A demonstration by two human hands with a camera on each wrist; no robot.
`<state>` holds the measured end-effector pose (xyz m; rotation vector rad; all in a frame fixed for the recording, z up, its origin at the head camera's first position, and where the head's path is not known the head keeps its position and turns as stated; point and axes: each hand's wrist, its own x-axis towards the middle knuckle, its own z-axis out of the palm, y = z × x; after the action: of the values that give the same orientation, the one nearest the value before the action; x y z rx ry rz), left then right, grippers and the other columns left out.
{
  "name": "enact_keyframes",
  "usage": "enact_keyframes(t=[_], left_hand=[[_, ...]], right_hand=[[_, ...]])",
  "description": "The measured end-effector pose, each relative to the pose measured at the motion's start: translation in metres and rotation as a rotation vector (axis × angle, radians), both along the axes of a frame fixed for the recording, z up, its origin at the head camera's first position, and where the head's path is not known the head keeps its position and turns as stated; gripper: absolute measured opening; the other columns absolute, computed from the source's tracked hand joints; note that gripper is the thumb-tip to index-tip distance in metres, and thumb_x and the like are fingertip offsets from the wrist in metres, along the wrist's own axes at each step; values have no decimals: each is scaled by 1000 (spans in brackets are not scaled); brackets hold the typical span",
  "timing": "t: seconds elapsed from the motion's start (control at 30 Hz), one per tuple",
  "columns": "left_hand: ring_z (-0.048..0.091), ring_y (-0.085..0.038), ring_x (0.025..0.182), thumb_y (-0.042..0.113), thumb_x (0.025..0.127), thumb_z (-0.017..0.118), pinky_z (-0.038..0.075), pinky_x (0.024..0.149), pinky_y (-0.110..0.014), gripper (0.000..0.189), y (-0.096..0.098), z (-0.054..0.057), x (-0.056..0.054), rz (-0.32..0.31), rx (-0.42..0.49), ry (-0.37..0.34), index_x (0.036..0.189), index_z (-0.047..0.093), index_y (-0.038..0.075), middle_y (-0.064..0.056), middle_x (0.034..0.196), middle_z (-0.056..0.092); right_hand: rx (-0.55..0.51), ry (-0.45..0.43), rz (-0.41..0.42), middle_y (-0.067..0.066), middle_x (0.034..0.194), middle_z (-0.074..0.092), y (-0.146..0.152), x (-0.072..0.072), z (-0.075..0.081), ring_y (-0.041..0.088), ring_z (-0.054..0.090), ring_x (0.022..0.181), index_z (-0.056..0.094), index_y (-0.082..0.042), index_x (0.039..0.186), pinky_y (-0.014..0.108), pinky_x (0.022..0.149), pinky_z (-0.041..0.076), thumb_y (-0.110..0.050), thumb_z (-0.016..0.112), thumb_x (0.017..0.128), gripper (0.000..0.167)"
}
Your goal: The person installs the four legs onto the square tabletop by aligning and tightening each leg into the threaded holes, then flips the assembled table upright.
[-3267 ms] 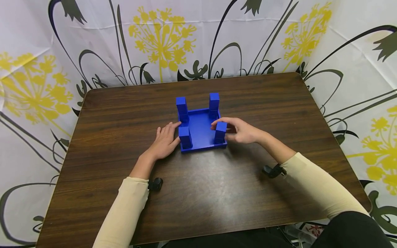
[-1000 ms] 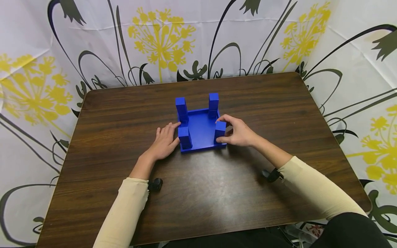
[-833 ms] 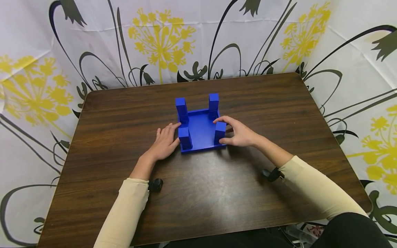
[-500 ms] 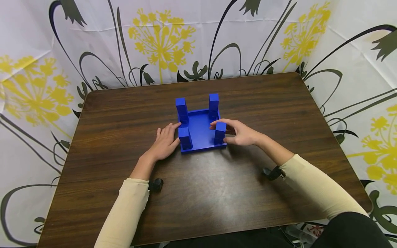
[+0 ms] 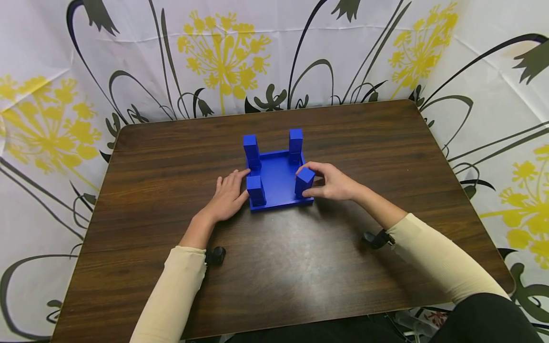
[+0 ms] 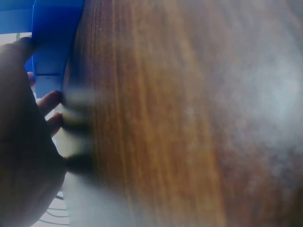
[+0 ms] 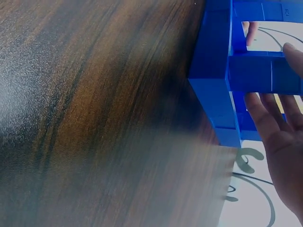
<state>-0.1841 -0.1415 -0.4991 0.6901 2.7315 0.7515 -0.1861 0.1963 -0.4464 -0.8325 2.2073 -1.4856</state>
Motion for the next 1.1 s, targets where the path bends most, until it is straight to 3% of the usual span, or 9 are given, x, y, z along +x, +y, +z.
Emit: enact_keyframes(t=[0.5, 0.67, 0.87, 1.1], left_hand=[[8, -33, 148, 34, 105, 41, -2, 111, -63, 59, 0, 0, 0, 2, 0, 6, 156, 17, 18, -16, 157, 21], [9, -33, 148, 33, 104, 42, -2, 110, -63, 59, 0, 0, 0, 2, 2, 8, 156, 17, 17, -16, 157, 21], [9, -33, 148, 34, 105, 41, -2, 111, -62, 59, 0, 0, 0, 2, -7, -2, 156, 16, 18, -16, 157, 20], [8, -33, 148, 34, 105, 42, -3, 111, -62, 60, 0, 1, -1, -3, -6, -4, 156, 16, 18, -16, 157, 20]], right_hand=[[75, 34, -169, 19, 109, 63, -9, 4, -1, 31, 61, 102, 60, 3, 110, 48, 82, 54, -2, 84, 75, 43], [67, 64, -219, 17, 105, 65, -11, 6, -3, 31, 63, 99, 60, 0, 107, 49, 79, 55, -6, 87, 72, 45], [55, 106, -254, 11, 102, 65, -12, 10, -4, 26, 64, 97, 59, -5, 103, 41, 75, 57, -16, 90, 71, 45], [60, 131, -289, 6, 96, 63, -14, 13, -4, 22, 64, 94, 58, -8, 98, 34, 71, 57, -15, 89, 72, 41]])
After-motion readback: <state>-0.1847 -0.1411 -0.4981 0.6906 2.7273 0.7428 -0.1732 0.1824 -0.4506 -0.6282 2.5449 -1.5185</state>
